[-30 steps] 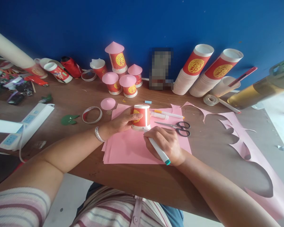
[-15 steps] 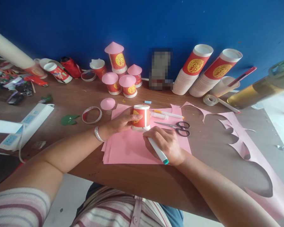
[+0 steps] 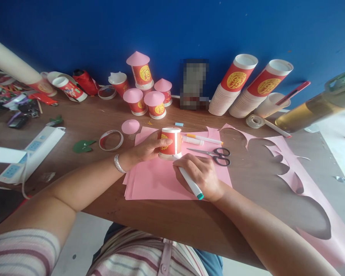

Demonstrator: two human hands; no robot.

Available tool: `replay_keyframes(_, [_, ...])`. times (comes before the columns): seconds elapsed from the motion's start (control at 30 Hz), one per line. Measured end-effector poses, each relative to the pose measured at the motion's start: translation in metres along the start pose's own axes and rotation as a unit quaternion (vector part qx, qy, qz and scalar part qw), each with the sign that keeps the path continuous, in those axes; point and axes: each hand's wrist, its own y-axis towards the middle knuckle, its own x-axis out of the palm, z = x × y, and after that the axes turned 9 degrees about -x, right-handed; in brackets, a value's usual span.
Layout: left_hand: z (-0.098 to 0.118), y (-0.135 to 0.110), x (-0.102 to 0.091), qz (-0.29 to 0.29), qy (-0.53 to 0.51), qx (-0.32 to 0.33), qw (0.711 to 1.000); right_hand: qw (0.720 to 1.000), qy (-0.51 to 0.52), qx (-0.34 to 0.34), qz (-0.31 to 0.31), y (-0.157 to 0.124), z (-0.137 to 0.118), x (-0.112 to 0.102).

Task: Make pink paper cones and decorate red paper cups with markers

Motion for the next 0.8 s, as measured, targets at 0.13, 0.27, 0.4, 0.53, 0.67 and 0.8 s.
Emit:
replay_keyframes(0.13, [0.0015, -0.0011, 0.0018, 0.004, 0.011, -0.003, 1.0, 1.0, -0.002, 0.002, -0.003, -0.0003, 0.0002, 0.0])
replay_keyframes(0.27, [0.0017, -0.0017, 0.0019, 0.017, 0.011, -0.01, 1.0, 1.0, -0.004, 0.004, 0.0, 0.0011, -0.0004, -0.0001])
replay_keyframes(0.4, [0.0017, -0.0015, 0.0019, 0.015, 0.009, -0.004, 1.0, 1.0, -0.005, -0.002, 0.003, 0.0043, -0.0012, -0.0005])
replay_keyframes(0.53, [0.0013, -0.001, 0.0021, -0.001, 0.005, 0.0, 1.0, 1.0, -0.002, 0.009, -0.003, 0.0059, -0.0028, -0.0017])
replay_keyframes(0.67, [0.0006, -0.0009, 0.002, 0.003, 0.004, 0.008, 1.0, 0.999, 0.019, 0.017, -0.028, 0.0061, -0.0048, -0.0032])
replay_keyframes(0.8, [0.0003, -0.0015, 0.0014, 0.004, 0.009, -0.011, 1.0, 0.999, 0.023, 0.022, -0.04, 0.0071, -0.0057, -0.0042])
